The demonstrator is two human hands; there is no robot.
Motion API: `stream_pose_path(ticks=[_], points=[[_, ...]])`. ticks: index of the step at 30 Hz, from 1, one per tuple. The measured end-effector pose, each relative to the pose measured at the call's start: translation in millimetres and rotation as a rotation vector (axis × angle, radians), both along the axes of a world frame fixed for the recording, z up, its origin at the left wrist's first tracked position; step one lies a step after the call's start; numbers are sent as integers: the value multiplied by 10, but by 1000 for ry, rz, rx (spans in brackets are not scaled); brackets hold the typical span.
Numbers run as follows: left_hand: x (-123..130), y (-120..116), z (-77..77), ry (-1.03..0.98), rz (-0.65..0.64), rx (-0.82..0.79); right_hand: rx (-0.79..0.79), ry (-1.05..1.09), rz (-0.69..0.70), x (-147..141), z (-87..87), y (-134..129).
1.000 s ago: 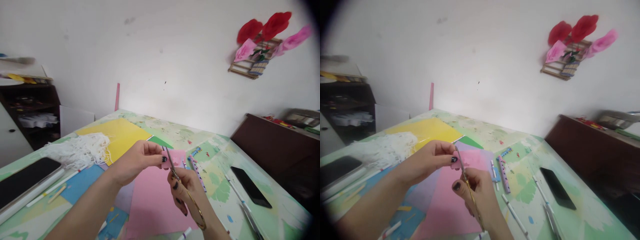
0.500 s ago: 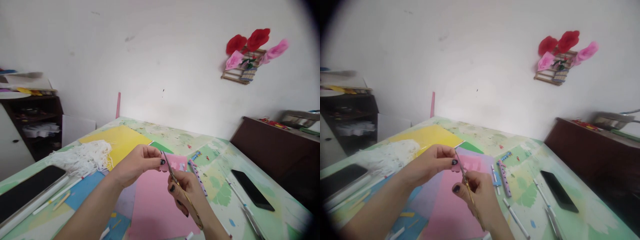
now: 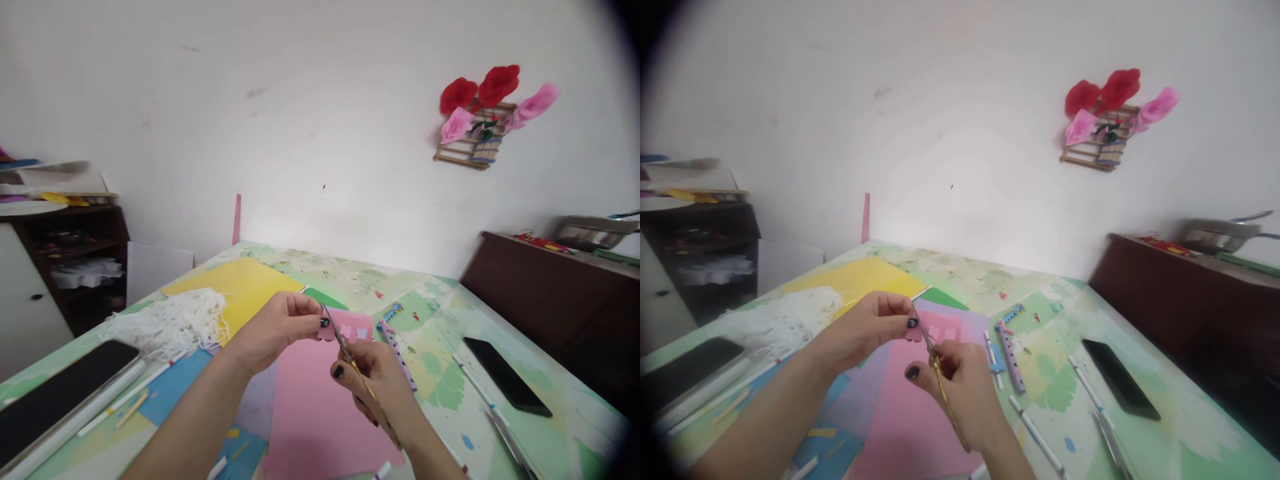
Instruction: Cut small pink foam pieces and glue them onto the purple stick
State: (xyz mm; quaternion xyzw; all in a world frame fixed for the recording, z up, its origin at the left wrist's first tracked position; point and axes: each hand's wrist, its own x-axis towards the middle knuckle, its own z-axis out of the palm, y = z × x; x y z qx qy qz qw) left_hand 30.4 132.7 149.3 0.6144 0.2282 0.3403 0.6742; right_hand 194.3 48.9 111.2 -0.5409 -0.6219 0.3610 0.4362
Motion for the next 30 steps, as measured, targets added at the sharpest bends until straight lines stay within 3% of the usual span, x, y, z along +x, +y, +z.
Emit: stream_pose_path(ticks=[10, 16, 25, 30], points=[[31, -37, 21, -68, 7, -59, 58, -26, -25, -21, 24, -15], [71, -47, -28, -147, 15, -76, 73, 66, -25, -22, 18, -23], [144, -113, -26, -249, -73, -56, 60, 318, 33, -43, -25, 4], [167, -144, -23, -271, -69, -58, 57, 338, 35, -61, -15, -4]])
